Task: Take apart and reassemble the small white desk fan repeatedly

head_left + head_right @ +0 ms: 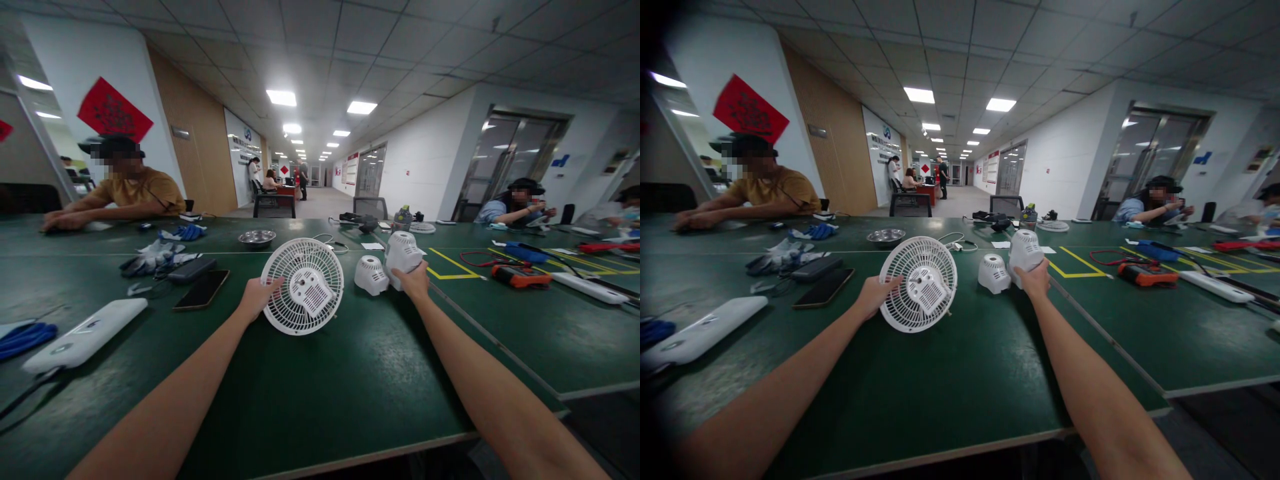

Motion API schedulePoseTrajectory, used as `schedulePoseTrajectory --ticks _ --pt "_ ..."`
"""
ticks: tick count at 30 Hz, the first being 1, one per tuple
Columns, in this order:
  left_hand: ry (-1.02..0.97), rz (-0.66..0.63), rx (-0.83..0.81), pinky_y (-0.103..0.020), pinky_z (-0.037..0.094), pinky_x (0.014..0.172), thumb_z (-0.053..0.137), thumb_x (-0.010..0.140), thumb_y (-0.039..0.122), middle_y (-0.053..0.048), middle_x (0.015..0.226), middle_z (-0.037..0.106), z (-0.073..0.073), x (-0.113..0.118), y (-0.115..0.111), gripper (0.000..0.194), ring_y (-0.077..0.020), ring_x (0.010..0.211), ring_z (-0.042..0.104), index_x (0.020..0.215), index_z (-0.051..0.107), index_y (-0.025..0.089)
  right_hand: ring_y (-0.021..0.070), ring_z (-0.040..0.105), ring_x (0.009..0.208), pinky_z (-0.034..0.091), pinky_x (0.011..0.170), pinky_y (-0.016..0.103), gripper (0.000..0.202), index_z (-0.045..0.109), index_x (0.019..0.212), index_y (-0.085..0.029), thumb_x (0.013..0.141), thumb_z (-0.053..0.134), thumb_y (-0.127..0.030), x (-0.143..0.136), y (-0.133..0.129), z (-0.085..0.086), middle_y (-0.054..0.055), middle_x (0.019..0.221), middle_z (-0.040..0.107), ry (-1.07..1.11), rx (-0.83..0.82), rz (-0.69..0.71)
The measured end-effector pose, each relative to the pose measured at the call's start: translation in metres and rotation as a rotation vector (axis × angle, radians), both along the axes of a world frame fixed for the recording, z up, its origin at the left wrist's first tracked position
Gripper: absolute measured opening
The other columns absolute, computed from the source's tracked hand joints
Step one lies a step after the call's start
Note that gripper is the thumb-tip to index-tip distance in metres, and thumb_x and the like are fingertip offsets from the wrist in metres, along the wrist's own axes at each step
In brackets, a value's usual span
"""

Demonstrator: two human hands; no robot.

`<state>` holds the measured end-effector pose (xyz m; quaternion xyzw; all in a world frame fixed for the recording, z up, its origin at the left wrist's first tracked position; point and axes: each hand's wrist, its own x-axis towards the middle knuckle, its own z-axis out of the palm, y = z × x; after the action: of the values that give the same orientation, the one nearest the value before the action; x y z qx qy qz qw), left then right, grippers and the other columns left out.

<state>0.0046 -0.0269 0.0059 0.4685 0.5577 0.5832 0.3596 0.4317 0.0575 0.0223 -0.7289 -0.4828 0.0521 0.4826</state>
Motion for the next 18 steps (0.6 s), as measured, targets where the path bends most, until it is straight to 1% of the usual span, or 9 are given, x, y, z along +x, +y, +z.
schedulePoseTrajectory --ticks 2,5,8,10,14,16,18 --pt "0.002 -0.008 0.002 -0.033 0.058 0.062 0.078 0.07 0.035 -0.011 0.074 0.073 0.0 0.0 0.0 0.028 -0.0212 0.064 0.07 0.081 0.07 0.01 0.0349 0.059 0.106 0.045 0.089 0.046 0.088 0.036 0.128 -0.021 0.055 0.075 -0.053 0.002 0.003 -0.003 0.017 0.119 0.059 0.003 -0.002 -0.012" --pt "0.005 -0.015 -0.011 -0.034 0.058 0.062 0.078 0.07 0.036 -0.011 0.076 0.074 0.001 -0.001 -0.001 0.031 -0.0223 0.066 0.07 0.083 0.07 0.009 0.0355 0.06 0.105 0.045 0.088 0.045 0.086 0.04 0.125 -0.019 0.054 0.076 -0.052 0.003 0.005 -0.003 0.018 0.117 0.061 0.017 0.036 -0.05" --pt "-0.003 -0.021 -0.021 -0.036 0.059 0.063 0.079 0.069 0.036 -0.011 0.077 0.074 0.002 -0.001 -0.002 0.032 -0.0233 0.068 0.071 0.085 0.07 0.01 0.0361 0.06 0.105 0.046 0.087 0.045 0.085 0.042 0.124 -0.018 0.054 0.076 -0.054 0.001 0.003 0.003 0.018 0.116 0.062 0.064 0.12 -0.101" --pt "-0.005 -0.017 -0.024 -0.036 0.059 0.064 0.079 0.069 0.036 -0.011 0.077 0.074 0.002 0.0 -0.002 0.032 -0.0233 0.068 0.071 0.085 0.07 0.009 0.0353 0.061 0.102 0.046 0.086 0.045 0.085 0.041 0.124 -0.018 0.056 0.074 -0.056 -0.003 -0.001 0.012 0.017 0.115 0.063 0.074 0.205 -0.101" --pt "-0.002 -0.013 -0.031 -0.036 0.059 0.065 0.079 0.069 0.035 -0.011 0.078 0.074 0.004 0.001 -0.004 0.032 -0.0234 0.069 0.071 0.087 0.07 0.01 0.0313 0.062 0.099 0.046 0.085 0.041 0.082 0.04 0.125 -0.018 0.061 0.072 -0.058 -0.019 -0.013 0.035 0.015 0.114 0.063 0.035 0.37 -0.018" --pt "-0.004 -0.015 -0.039 -0.035 0.059 0.064 0.078 0.07 0.034 -0.011 0.078 0.074 0.006 0.002 -0.005 0.031 -0.0234 0.07 0.071 0.086 0.07 0.01 0.0298 0.063 0.098 0.047 0.083 0.039 0.081 0.04 0.126 -0.018 0.062 0.071 -0.057 -0.03 -0.02 0.043 0.014 0.113 0.064 0.007 0.402 0.041" --pt "-0.004 -0.012 -0.042 -0.035 0.059 0.063 0.078 0.07 0.033 -0.012 0.078 0.074 0.007 0.003 -0.006 0.029 -0.0233 0.069 0.071 0.085 0.07 0.01 0.0291 0.063 0.097 0.047 0.082 0.038 0.081 0.039 0.127 -0.019 0.062 0.071 -0.056 -0.042 -0.026 0.047 0.013 0.112 0.064 -0.021 0.406 0.101"
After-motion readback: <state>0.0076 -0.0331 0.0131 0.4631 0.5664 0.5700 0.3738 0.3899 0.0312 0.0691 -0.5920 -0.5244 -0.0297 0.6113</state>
